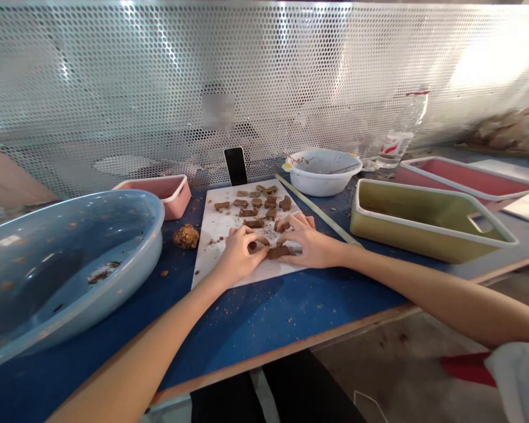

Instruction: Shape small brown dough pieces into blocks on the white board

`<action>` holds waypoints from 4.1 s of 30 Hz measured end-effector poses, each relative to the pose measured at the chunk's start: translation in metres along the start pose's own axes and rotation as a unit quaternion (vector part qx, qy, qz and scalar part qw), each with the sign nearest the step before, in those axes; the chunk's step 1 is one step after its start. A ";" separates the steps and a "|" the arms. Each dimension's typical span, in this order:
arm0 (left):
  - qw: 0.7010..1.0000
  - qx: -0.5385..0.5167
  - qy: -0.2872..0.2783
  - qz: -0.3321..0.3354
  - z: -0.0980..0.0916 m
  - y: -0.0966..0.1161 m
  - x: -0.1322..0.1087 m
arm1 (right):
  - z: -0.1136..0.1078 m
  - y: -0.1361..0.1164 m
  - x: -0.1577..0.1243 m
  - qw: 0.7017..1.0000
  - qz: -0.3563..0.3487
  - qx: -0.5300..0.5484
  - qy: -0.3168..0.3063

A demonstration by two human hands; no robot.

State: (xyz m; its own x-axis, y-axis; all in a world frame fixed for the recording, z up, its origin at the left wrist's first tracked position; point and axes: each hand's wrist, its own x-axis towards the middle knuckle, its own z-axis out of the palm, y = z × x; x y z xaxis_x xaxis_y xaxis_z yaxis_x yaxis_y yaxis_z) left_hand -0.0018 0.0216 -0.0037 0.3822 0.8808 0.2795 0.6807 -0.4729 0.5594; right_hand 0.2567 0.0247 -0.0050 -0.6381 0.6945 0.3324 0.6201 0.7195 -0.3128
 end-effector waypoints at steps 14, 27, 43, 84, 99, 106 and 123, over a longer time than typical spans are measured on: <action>1.000 0.000 -0.001 0.002 -0.001 0.001 0.000 | 0.004 0.006 0.001 1.000 0.008 0.019 0.006; 1.000 -0.006 0.002 -0.005 -0.002 0.003 0.000 | -0.012 0.008 -0.005 1.000 -0.006 0.029 0.000; 0.994 0.083 -0.011 0.074 -0.001 0.007 -0.008 | -0.016 0.015 -0.007 1.000 -0.008 0.027 0.001; 0.997 0.054 -0.008 0.060 0.007 0.005 -0.004 | 0.002 0.009 -0.004 0.999 0.009 0.019 0.036; 0.997 0.068 -0.030 0.021 0.010 0.013 -0.002 | 0.009 0.010 -0.002 0.998 0.024 0.045 0.038; 0.998 0.057 -0.032 0.016 0.008 0.012 -0.001 | 0.008 0.010 -0.002 0.998 0.033 0.038 0.030; 0.997 0.060 -0.014 0.037 0.010 0.007 -0.003 | 0.002 0.006 -0.004 1.000 0.014 0.014 0.018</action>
State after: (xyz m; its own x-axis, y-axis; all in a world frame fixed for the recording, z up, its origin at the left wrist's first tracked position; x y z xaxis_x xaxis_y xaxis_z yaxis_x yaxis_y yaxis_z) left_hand 0.0081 0.0151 -0.0082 0.4508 0.8428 0.2940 0.7194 -0.5380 0.4393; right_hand 0.2620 0.0267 -0.0103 -0.6038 0.7138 0.3548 0.6238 0.7002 -0.3472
